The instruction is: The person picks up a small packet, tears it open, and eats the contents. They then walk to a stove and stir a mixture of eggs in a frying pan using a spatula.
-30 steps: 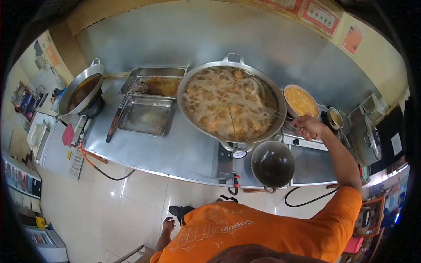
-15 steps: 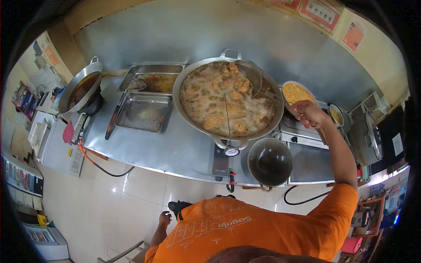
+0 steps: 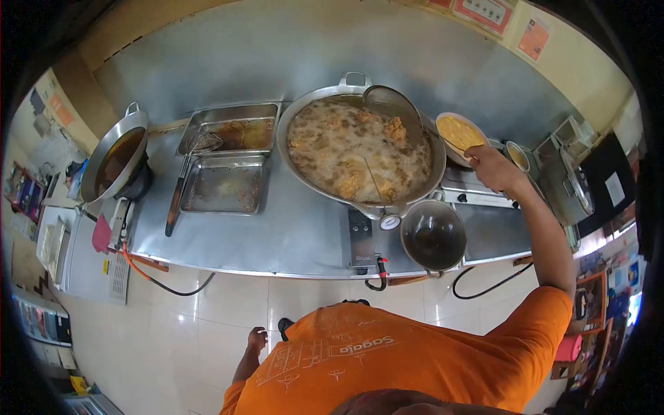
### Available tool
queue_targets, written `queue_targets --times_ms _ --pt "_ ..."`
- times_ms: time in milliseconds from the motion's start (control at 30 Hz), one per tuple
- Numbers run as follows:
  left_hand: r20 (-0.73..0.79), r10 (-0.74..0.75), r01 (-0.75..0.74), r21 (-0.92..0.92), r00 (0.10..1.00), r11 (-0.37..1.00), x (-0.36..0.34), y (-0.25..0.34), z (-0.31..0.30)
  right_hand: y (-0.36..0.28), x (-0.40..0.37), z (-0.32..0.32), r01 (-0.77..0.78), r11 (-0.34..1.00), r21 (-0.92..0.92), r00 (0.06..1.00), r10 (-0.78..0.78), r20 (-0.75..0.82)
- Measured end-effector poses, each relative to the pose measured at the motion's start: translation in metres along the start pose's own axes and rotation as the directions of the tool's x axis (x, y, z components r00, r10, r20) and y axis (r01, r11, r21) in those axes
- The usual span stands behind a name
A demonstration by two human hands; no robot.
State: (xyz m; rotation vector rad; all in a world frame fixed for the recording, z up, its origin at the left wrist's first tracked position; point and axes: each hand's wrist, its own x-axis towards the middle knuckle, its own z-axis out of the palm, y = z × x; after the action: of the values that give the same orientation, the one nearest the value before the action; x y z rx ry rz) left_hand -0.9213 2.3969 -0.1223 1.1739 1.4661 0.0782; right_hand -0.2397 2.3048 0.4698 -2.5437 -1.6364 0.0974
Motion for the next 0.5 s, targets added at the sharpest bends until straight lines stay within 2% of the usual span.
queue_targets --times_ms 67,100,167,200,367,500 --pt "0.025 0.029 -0.031 0.089 0.999 0.996 0.009 -0.003 -0.020 -0.006 -0.005 0.016 0.073 0.991 -0.111 0.997 -0.072 0.015" --pt "0.023 0.008 -0.008 0.018 1.000 1.000 0.014 -0.006 -0.029 -0.011 -0.010 0.021 0.110 0.980 -0.165 0.994 -0.107 0.028" --pt "0.023 -0.034 0.036 -0.122 0.999 0.992 0.030 -0.017 -0.045 -0.028 -0.028 0.032 0.021 0.984 -0.177 1.000 -0.018 0.017" --pt "0.042 -0.058 0.059 -0.026 0.997 0.998 0.031 -0.013 -0.053 -0.038 -0.035 0.037 -0.016 0.980 -0.198 1.000 0.019 0.014" --pt "0.058 -0.072 0.078 -0.110 0.996 0.991 0.045 -0.016 -0.067 -0.081 -0.067 0.028 -0.181 0.940 -0.288 0.982 0.187 -0.007" --pt "0.091 -0.056 0.061 -0.055 0.994 0.997 0.055 -0.008 -0.060 -0.078 -0.091 0.013 -0.209 0.923 -0.324 0.978 0.203 -0.054"
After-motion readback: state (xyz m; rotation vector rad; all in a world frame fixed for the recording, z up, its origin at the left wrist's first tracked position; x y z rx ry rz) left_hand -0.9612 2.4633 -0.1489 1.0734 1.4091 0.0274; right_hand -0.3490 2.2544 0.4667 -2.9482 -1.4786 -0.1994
